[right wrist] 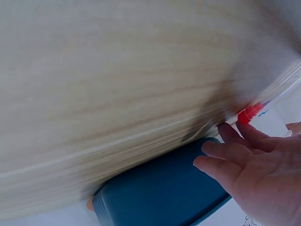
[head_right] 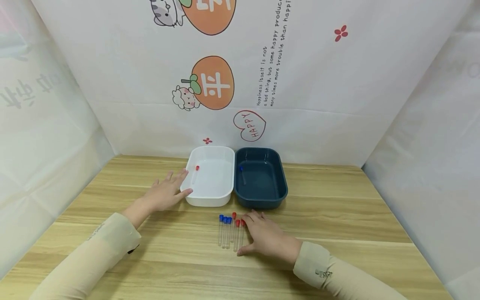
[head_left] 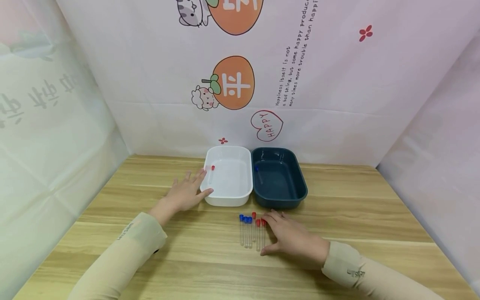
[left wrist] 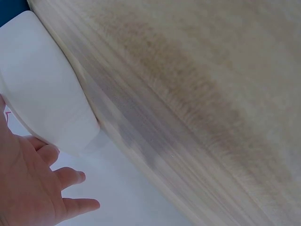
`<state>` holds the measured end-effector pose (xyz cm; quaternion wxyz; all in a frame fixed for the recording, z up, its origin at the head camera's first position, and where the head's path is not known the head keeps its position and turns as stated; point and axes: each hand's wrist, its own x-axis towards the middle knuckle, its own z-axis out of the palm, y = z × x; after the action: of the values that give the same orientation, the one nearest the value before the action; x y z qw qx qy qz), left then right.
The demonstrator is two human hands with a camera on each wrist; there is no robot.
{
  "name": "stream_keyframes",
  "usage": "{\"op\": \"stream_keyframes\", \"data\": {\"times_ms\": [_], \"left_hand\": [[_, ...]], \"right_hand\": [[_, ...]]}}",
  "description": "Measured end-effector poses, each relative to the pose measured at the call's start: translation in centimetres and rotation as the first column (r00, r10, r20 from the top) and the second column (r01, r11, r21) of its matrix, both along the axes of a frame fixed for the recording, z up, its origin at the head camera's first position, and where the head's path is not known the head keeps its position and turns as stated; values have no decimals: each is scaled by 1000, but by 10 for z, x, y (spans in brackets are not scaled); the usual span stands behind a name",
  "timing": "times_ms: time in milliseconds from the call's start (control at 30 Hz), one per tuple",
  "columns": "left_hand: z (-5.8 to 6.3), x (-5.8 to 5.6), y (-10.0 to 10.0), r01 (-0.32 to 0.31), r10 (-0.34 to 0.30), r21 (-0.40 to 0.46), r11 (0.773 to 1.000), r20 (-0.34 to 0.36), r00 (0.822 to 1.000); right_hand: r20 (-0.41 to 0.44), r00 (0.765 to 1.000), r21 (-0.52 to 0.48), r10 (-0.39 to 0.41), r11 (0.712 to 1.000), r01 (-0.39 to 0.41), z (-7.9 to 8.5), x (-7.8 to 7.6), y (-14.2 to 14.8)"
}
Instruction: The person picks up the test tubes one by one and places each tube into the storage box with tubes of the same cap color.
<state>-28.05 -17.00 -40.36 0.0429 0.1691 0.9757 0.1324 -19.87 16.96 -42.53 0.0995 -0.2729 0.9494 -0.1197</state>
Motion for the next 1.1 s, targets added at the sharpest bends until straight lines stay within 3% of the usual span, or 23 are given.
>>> {"op": "stream_keyframes", "data": {"times_ms": [633, 1100], "left_hand": [[0, 0, 1, -4, 4, 16, 1000, 9, 1000], [-1, 0, 0, -3, 3, 17, 1000, 5, 1000]], "right_hand": [[49, 999, -47, -20, 999, 23, 14, 6, 10], [16, 998, -42, 62, 997, -61, 30, 12, 9]]}}
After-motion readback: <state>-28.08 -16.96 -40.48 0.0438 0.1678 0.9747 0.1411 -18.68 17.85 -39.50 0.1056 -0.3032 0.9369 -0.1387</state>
